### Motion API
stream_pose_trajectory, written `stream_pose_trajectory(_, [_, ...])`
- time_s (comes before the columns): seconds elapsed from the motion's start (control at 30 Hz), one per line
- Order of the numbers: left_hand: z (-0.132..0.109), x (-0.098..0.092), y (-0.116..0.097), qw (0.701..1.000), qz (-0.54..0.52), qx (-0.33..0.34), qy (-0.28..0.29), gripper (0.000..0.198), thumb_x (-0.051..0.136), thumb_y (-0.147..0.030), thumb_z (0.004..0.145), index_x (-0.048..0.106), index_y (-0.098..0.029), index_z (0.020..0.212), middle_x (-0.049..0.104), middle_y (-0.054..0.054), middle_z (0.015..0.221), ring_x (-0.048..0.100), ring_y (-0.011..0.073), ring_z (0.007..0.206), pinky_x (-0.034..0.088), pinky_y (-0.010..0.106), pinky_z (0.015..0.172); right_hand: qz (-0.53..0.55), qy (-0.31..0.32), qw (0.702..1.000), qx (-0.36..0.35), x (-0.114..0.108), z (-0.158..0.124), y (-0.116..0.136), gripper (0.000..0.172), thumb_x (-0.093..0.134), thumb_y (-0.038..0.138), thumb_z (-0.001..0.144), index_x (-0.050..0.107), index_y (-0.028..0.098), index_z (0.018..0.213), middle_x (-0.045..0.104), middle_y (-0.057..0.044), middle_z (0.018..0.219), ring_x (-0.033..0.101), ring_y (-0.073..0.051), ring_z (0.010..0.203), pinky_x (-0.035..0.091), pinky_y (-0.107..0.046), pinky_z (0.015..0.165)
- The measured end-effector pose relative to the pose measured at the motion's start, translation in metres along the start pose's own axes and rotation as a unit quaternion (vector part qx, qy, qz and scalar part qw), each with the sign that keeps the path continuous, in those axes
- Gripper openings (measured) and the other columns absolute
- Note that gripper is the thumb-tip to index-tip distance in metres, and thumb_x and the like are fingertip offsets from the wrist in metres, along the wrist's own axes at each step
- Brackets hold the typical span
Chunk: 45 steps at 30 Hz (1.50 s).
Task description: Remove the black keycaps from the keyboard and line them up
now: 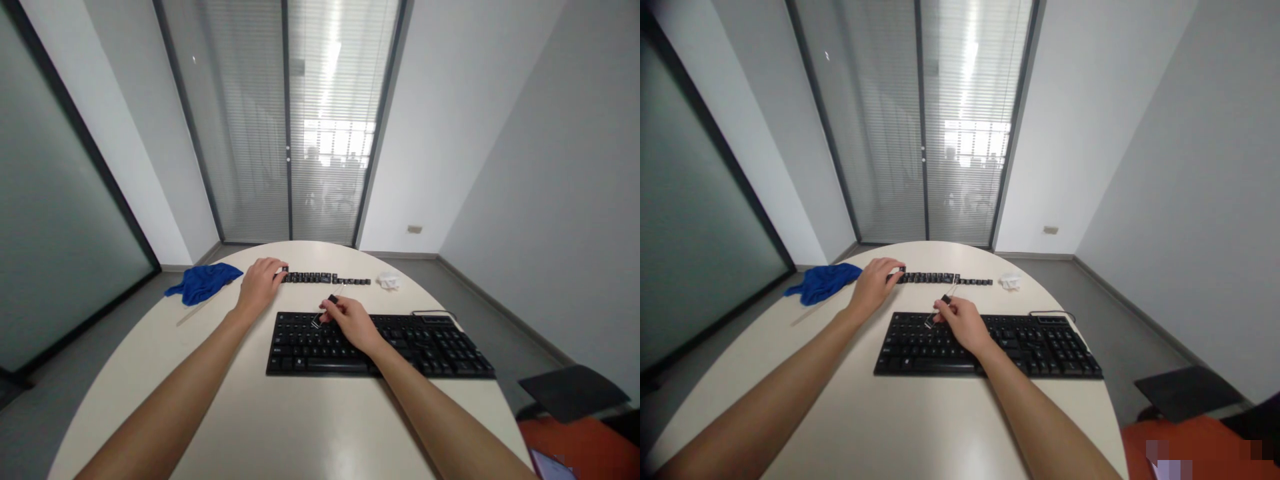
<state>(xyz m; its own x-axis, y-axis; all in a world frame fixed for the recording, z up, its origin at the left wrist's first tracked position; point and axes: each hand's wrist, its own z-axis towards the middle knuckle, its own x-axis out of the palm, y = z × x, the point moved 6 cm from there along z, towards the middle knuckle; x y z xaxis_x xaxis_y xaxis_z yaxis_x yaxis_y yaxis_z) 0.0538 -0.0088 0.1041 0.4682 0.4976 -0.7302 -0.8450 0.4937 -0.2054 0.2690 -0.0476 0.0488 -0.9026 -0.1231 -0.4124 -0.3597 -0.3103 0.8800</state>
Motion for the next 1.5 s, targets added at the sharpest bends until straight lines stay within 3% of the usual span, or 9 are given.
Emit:
stream_pose_trajectory(0.13, [-0.018,0.032,0.028,0.999,0.028,0.006,0.046,0.022,0.052,-0.025,0.091,0.066,-0.022,0.107,0.066,0.008,0.11,0.051,0.0269,0.108,0.04,0.042,0.095,0.001,0.002,1.0,0.0,0.0,0.0,0.001,0.041,0.052,0.052,0.09,0.069,0.015,0.084,0.076,-0.008,0.078,0.071,-0.022,0.077,0.05,-0.032,0.08])
stream_pose_trajectory(0.33, [-0.023,0.043,0.045,0.997,0.035,-0.011,0.061,0.023,0.053,-0.025,0.089,0.068,-0.022,0.106,0.068,0.009,0.106,0.049,0.0284,0.111,0.04,0.044,0.096,0.003,0.002,1.0,-0.002,0.0,0.0,-0.001,0.042,0.05,0.053,0.091,0.069,0.016,0.086,0.076,-0.008,0.078,0.071,-0.022,0.076,0.051,-0.032,0.079])
stream_pose_trajectory(0.63, [-0.025,0.047,0.058,0.995,0.052,-0.042,0.071,0.021,0.056,-0.023,0.084,0.071,-0.022,0.1,0.069,0.01,0.103,0.05,0.0303,0.109,0.043,0.046,0.094,-0.002,0.002,1.0,0.003,-0.001,0.0,-0.002,0.042,0.051,0.053,0.09,0.069,0.015,0.086,0.076,-0.008,0.077,0.071,-0.022,0.076,0.051,-0.032,0.08])
stream_pose_trajectory(1.5, [-0.026,0.045,0.055,0.994,0.065,-0.048,0.069,0.025,0.054,-0.018,0.084,0.068,-0.022,0.105,0.07,0.008,0.105,0.054,0.0303,0.105,0.045,0.044,0.093,-0.003,0.007,1.0,-0.009,0.002,-0.001,-0.003,0.043,0.05,0.053,0.091,0.069,0.016,0.084,0.075,-0.007,0.078,0.071,-0.021,0.075,0.05,-0.031,0.077])
